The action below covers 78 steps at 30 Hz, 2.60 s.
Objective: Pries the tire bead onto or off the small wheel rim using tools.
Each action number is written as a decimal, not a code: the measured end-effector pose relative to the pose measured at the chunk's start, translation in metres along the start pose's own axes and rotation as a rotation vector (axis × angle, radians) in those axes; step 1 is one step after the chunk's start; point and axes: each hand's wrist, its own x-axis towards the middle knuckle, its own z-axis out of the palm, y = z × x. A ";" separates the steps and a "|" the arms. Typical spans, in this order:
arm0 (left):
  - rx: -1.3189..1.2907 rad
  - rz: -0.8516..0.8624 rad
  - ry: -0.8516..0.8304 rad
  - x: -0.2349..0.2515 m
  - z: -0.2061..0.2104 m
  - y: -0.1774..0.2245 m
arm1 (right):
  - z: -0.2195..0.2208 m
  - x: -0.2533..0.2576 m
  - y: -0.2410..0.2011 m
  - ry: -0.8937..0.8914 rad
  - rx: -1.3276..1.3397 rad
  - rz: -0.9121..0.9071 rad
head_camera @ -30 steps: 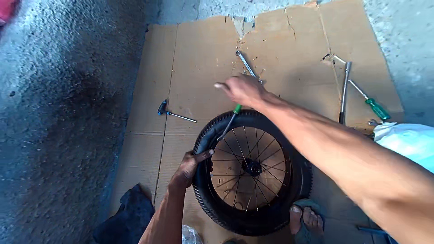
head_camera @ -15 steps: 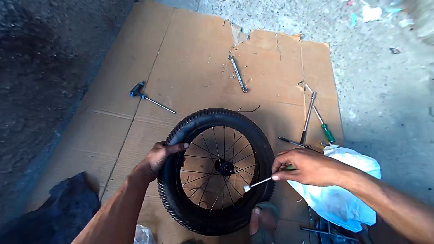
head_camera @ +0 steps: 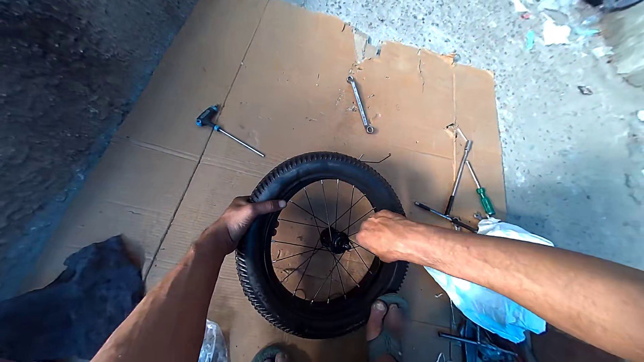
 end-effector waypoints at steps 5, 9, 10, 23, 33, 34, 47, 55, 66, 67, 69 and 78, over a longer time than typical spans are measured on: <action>0.002 0.002 0.012 -0.002 0.000 0.001 | 0.023 0.031 0.003 -0.021 0.006 0.016; -0.010 0.008 0.011 -0.003 0.002 0.002 | 0.017 0.023 0.006 0.005 -0.023 -0.004; -0.014 0.009 0.008 -0.002 0.002 0.001 | 0.006 0.008 -0.007 -0.052 -0.045 0.054; 0.022 0.001 -0.024 0.009 -0.004 -0.001 | 0.205 -0.053 -0.046 0.466 0.088 0.490; 0.052 -0.020 -0.003 0.015 -0.003 0.010 | 0.307 -0.041 -0.010 0.777 0.174 0.407; 0.052 -0.022 0.001 0.017 -0.002 0.012 | 0.310 -0.040 -0.008 0.735 0.210 0.426; 0.013 -0.092 -0.014 0.031 -0.001 0.028 | 0.282 -0.009 0.037 0.142 0.554 0.723; 0.026 -0.069 -0.022 0.031 -0.004 0.021 | 0.265 -0.028 0.050 0.182 0.305 0.494; 0.022 -0.065 -0.041 0.027 -0.008 0.017 | 0.125 -0.013 0.106 0.722 0.173 0.391; 0.015 -0.066 -0.042 0.027 -0.007 0.018 | 0.100 -0.012 0.096 0.803 0.256 0.366; 0.011 -0.067 -0.044 0.027 -0.007 0.018 | 0.049 -0.005 0.081 0.854 0.414 0.330; 0.013 -0.020 -0.014 0.032 -0.005 0.017 | -0.076 0.106 0.059 0.767 0.289 0.305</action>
